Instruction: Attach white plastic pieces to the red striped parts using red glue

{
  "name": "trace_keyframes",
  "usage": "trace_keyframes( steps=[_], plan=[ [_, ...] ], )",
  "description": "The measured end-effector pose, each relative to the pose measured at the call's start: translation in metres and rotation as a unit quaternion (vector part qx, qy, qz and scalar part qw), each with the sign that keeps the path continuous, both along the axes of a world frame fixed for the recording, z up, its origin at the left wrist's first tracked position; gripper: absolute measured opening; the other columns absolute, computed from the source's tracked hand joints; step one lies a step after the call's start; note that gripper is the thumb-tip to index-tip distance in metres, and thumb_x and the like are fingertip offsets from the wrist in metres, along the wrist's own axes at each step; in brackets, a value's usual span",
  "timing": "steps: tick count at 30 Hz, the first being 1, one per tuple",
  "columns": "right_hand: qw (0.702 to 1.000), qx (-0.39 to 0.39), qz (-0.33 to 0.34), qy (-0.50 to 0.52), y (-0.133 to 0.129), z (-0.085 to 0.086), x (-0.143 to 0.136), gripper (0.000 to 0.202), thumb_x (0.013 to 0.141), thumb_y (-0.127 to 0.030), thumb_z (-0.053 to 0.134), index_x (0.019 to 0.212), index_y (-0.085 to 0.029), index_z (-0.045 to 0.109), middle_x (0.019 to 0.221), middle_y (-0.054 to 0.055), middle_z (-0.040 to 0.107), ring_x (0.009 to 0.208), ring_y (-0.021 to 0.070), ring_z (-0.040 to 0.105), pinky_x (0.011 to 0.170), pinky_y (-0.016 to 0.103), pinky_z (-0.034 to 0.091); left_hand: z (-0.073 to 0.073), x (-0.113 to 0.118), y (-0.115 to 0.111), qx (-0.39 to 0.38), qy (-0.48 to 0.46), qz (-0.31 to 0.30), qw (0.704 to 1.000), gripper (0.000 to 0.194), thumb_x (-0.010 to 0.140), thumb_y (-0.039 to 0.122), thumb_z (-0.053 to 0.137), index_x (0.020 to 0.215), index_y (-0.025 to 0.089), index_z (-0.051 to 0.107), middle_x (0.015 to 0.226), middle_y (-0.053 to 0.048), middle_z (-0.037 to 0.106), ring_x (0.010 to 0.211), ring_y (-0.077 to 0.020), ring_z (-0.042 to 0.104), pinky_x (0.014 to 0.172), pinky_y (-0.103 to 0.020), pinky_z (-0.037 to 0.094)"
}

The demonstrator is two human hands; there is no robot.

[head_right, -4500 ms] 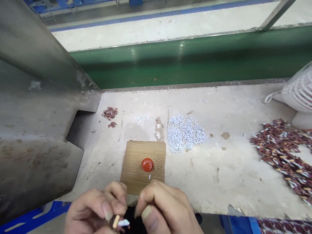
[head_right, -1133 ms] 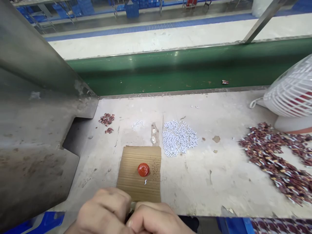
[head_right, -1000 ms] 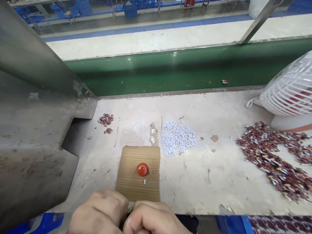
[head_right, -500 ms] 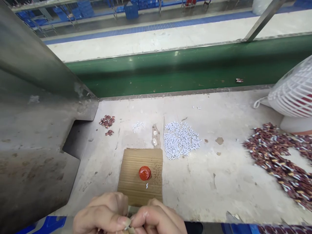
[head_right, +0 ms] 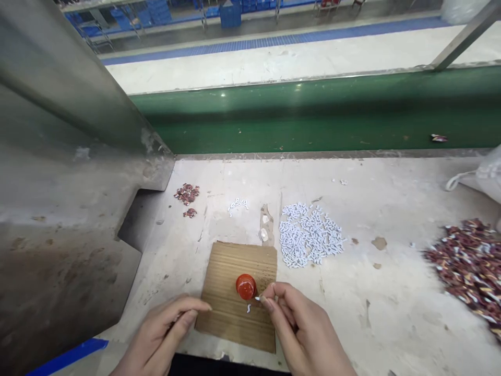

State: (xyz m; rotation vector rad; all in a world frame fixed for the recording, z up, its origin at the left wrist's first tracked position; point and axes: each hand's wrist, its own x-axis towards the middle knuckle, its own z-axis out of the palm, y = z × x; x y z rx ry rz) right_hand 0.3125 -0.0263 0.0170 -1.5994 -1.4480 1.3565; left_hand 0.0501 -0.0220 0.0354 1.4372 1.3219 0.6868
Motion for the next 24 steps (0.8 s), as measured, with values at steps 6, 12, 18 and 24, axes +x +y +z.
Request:
trace_keyframes(
  steps=[6, 12, 18, 24],
  plan=[
    [0.987, 0.068, 0.083, -0.118, 0.008, -0.002, -0.005, 0.025, 0.112, -0.037, 0.040, 0.097, -0.027, 0.057, 0.081, -0.002, 0.067, 0.066, 0.0170, 0.064, 0.062, 0.028, 0.048, -0.005, -0.041, -0.002, -0.061, 0.116, 0.037, 0.991, 0.042, 0.107, 0.048, 0.045, 0.134, 0.036, 0.074, 0.151, -0.004, 0.065, 0.149, -0.0343, 0.048, 0.114, -0.041, 0.051],
    [0.985, 0.092, 0.076, -0.121, 0.005, 0.001, -0.005, 0.017, 0.111, -0.033, 0.044, 0.102, -0.028, 0.057, 0.082, -0.003, 0.068, 0.067, 0.0162, 0.065, 0.062, 0.027, 0.049, 0.007, -0.041, 0.016, -0.046, 0.070, -0.023, 0.996, 0.041, 0.108, 0.039, 0.047, 0.146, 0.036, 0.065, 0.128, -0.007, 0.074, 0.116, -0.0233, 0.073, 0.096, -0.030, 0.062],
    [0.991, 0.021, 0.034, -0.125, -0.001, 0.001, 0.003, 0.022, 0.111, -0.043, 0.042, 0.101, -0.028, 0.054, 0.070, -0.005, 0.058, 0.061, 0.0181, 0.057, 0.058, 0.028, 0.046, 0.004, -0.037, 0.020, 0.005, 0.022, 0.068, 0.997, 0.012, 0.090, 0.029, 0.078, 0.097, 0.030, 0.088, 0.104, -0.007, 0.083, 0.100, -0.0230, 0.080, 0.088, -0.025, 0.065],
    [0.979, 0.019, 0.080, -0.188, 0.000, -0.007, 0.010, 0.026, 0.109, -0.043, 0.043, 0.096, -0.027, 0.061, 0.089, 0.003, 0.073, 0.075, 0.0249, 0.070, 0.065, 0.034, 0.049, 0.000, -0.022, 0.022, -0.019, -0.164, 0.130, 0.978, 0.022, 0.077, 0.002, 0.083, 0.074, 0.024, 0.080, 0.087, -0.002, 0.083, 0.092, -0.0190, 0.081, 0.083, -0.022, 0.066]
  ],
)
